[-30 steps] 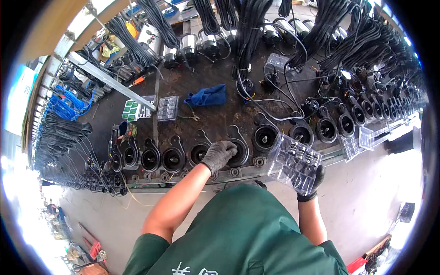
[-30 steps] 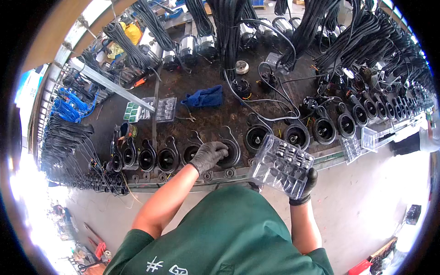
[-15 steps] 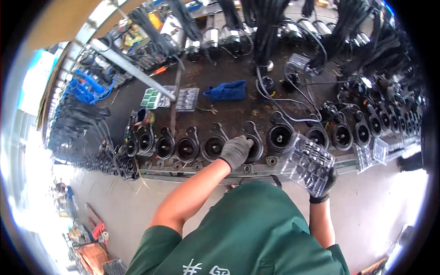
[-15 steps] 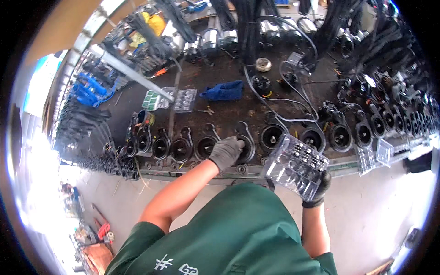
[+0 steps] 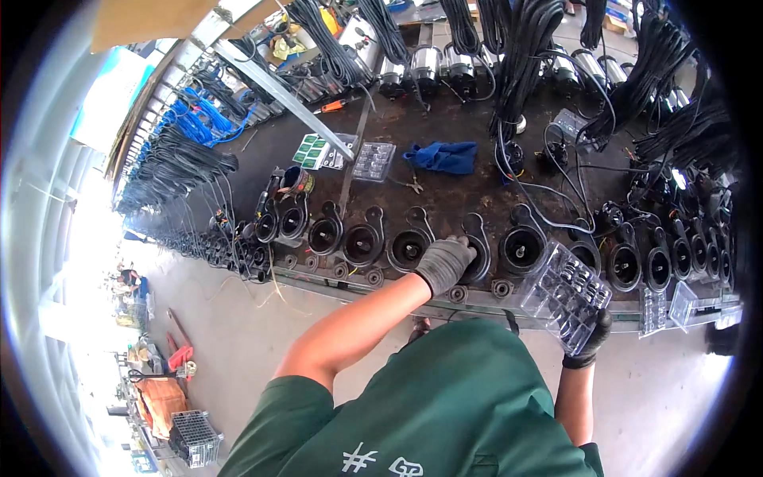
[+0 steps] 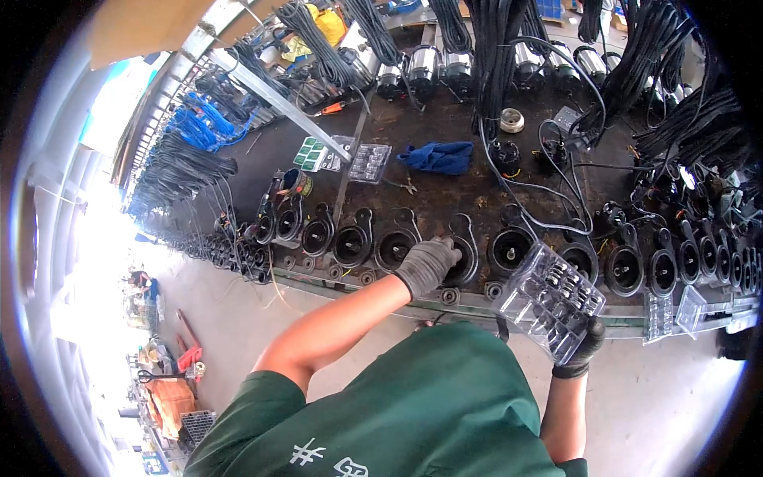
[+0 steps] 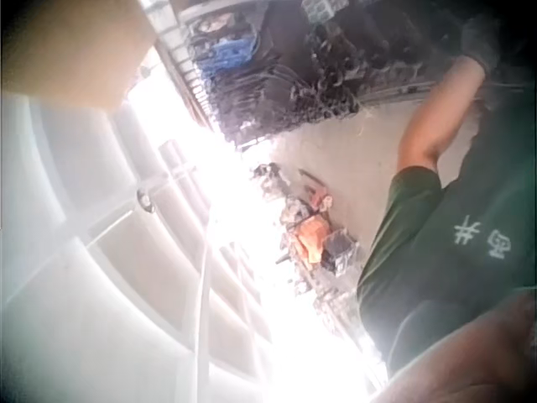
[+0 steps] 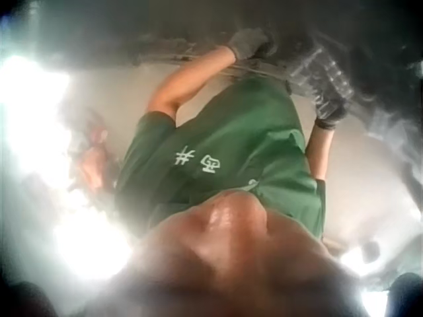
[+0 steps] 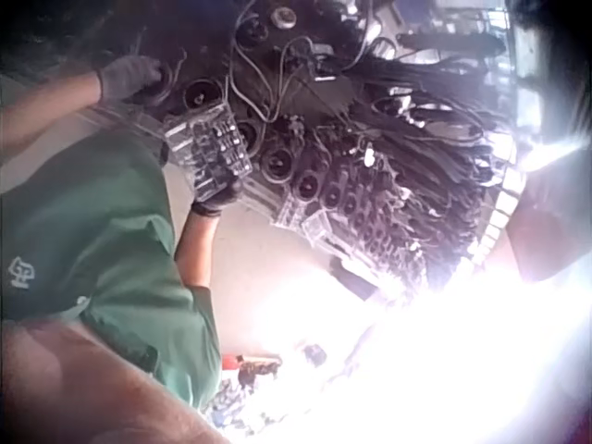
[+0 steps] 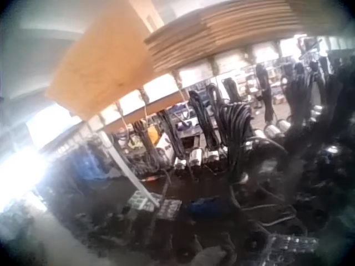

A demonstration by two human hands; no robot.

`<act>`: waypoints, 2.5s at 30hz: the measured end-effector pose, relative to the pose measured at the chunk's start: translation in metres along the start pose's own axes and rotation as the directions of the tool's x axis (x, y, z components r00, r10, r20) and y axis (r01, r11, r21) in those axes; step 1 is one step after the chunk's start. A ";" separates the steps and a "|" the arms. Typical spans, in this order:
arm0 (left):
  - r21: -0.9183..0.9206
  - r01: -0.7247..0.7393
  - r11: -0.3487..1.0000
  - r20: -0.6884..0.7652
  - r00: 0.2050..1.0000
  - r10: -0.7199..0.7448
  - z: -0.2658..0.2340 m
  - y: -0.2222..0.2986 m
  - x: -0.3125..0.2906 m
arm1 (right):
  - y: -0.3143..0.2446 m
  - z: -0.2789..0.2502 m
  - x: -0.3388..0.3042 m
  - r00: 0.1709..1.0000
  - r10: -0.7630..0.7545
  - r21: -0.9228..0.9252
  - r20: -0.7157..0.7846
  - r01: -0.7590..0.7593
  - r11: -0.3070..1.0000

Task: The person walks along an assembly line, removes mechanical seal components from plastic packaging, and installs them one by one into pump housings by hand.

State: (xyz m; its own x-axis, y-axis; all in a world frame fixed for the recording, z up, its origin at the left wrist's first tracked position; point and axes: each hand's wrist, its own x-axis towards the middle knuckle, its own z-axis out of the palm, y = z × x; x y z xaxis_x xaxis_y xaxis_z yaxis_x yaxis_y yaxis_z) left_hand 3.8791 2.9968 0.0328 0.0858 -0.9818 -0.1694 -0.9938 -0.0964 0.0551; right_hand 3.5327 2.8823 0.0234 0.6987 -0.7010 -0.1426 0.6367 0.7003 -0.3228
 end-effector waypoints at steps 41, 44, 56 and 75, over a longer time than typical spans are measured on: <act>-0.587 -0.442 0.678 -0.276 0.897 0.346 -0.073 0.075 0.028 | 0.042 0.055 -0.003 0.998 -0.005 -0.015 -0.061 0.004 1.000; -0.669 -0.462 0.582 -0.299 0.885 0.358 -0.056 0.079 0.028 | 0.046 0.053 -0.010 0.997 -0.015 -0.001 -0.070 0.015 1.000; -0.938 -0.254 0.235 -0.253 0.967 0.035 -0.053 0.067 0.052 | 0.027 0.017 -0.038 0.955 -0.200 -0.087 -0.220 0.185 0.979; -0.701 0.385 0.600 0.321 0.922 -0.217 0.000 0.076 0.117 | -0.114 -0.043 -0.053 0.978 -0.145 -0.041 -0.149 0.140 0.989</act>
State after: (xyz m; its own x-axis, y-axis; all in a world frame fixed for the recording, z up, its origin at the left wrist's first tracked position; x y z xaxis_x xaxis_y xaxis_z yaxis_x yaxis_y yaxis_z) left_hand 3.8131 2.8750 0.0175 0.2719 -0.8316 -0.4843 -0.5137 -0.5510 0.6577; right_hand 3.4090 2.8339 0.0271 0.5427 -0.8072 -0.2320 0.7143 0.5889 -0.3781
